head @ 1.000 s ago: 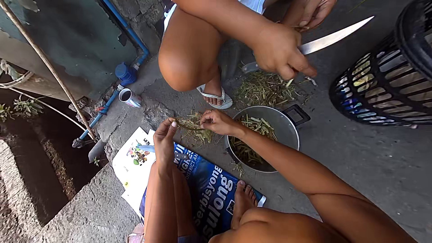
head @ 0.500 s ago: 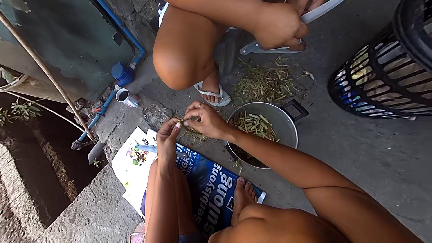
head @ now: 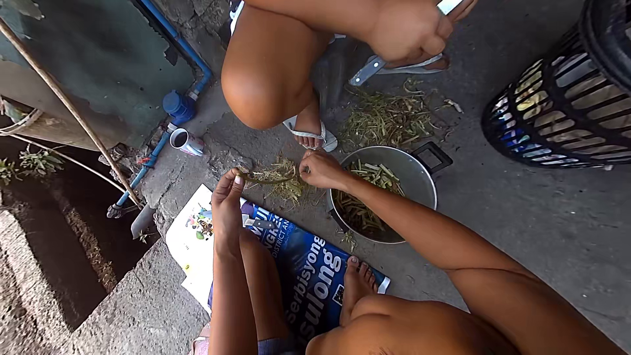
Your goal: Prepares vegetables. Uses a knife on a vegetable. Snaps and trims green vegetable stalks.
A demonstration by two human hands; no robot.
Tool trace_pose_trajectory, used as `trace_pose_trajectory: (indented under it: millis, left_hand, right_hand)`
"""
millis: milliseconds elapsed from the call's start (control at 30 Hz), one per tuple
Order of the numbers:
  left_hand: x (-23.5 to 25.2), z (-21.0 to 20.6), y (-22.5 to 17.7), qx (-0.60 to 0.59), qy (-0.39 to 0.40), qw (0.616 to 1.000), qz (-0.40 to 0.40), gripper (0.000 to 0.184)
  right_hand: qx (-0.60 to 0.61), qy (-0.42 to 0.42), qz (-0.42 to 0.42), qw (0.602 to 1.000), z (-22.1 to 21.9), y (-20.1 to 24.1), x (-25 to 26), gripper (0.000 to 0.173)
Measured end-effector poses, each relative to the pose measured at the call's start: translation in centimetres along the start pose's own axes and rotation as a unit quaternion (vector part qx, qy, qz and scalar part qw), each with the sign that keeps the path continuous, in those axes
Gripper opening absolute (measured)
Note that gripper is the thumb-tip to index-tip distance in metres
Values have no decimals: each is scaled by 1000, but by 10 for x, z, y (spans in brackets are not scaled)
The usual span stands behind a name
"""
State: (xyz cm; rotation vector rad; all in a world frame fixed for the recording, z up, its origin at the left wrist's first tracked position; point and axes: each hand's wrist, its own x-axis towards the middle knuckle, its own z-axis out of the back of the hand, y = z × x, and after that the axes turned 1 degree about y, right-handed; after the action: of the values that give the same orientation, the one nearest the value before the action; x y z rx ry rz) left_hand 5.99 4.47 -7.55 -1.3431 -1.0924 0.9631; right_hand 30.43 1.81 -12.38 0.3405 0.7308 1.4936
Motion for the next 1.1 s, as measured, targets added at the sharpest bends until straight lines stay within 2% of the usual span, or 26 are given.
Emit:
trace_pose_trajectory:
  millis: [67, 133, 200, 267, 333, 433, 600, 833, 1000, 1100]
  left_hand:
    - [0, 3, 1, -1, 3, 1000, -5, 24]
    - [0, 4, 3, 1, 9, 1000, -7, 24]
    - [0, 3, 5, 8, 24, 1000, -13, 24]
    - [-1, 1, 7, 11, 47, 999, -19, 24]
    - [-1, -3, 7, 6, 68, 998, -19, 22]
    - [-2, -8, 8, -9, 84, 996, -25, 23]
    - [-2, -10, 10, -25, 111, 993, -28, 23]
    - [-1, -10, 8, -41, 66, 997, -23, 23]
    - [4, -1, -2, -66, 7, 997, -48, 24]
    - [6, 3, -4, -74, -42, 995, -55, 24]
  right_hand:
    - [-54, 16, -48, 997, 3, -4, 3, 19]
    - [-40, 19, -57, 997, 10, -1, 2, 19]
    - [69, -22, 8, 997, 13, 7, -2, 18]
    - [198, -76, 98, 972, 7, 20, -8, 17]
    - [270, -77, 141, 949, 6, 39, -15, 19]
    - [286, -76, 168, 940, 3, 56, -20, 13]
    - [261, -98, 200, 939, -1, 56, -17, 5]
    - [183, -98, 179, 962, -2, 41, -13, 6]
    - [84, -15, 66, 994, -11, -3, 5, 10]
    - [17, 23, -2, 1000, -10, -24, 13, 14]
